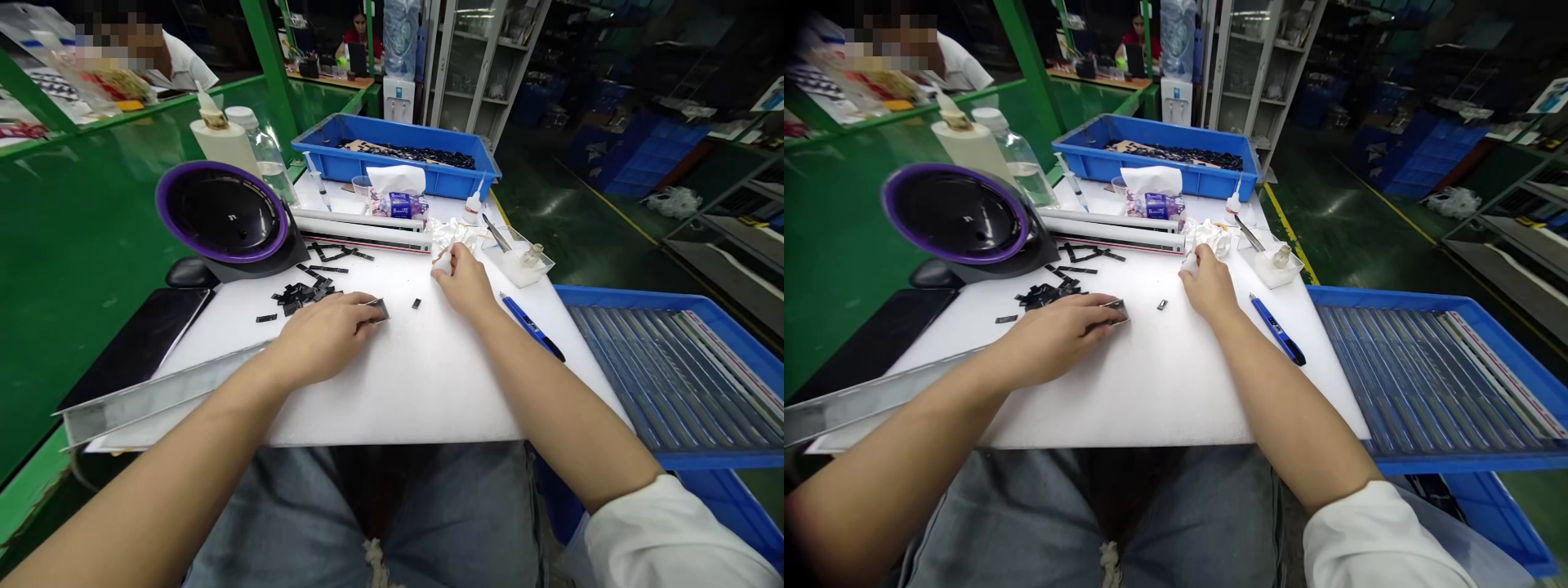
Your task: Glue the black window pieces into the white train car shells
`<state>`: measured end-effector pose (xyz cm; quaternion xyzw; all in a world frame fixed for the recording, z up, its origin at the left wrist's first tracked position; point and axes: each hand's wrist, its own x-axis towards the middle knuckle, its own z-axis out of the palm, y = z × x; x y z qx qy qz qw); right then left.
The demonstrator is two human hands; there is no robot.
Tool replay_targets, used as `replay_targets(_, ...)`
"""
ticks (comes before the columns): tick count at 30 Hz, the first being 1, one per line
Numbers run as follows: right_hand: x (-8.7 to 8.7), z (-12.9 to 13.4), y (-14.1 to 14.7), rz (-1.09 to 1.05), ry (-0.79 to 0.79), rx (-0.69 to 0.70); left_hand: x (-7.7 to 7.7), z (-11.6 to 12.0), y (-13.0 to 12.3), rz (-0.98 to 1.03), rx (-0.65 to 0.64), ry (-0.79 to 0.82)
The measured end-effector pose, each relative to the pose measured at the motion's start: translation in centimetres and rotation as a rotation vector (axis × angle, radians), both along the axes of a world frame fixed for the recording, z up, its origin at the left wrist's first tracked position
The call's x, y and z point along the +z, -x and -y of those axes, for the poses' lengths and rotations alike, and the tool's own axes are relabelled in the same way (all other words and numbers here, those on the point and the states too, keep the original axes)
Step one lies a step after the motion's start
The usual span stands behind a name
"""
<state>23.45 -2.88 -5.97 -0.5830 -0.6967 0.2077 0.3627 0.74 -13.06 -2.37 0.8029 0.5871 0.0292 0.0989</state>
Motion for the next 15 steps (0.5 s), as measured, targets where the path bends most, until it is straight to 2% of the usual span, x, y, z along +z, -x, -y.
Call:
replay_targets(7,0.9,1.1,0.3,0.096,0.071,-0.022,-0.3,1.6,-1.2,-0.117,-0.011,-0.149)
replay_targets(9,1.9,1.5,-0.1,0.095,0.060,-0.013,-0.5,1.8,-1.4,-0.125,-0.001,-0.187)
replay_targets(11,3.2,1.8,-1.1,0.078,-0.031,-0.041,-0.8,1.8,-1.4,-0.117,-0.002,-0.212)
replay_targets(13,4.8,1.8,-2.8,0.039,-0.207,-0.180,-1.0,1.8,-1.4,-0.106,-0.011,-0.222)
replay_targets(15,6.1,1.6,-5.3,-0.028,-0.369,-0.409,-1.1,1.8,-1.3,-0.104,-0.014,-0.233)
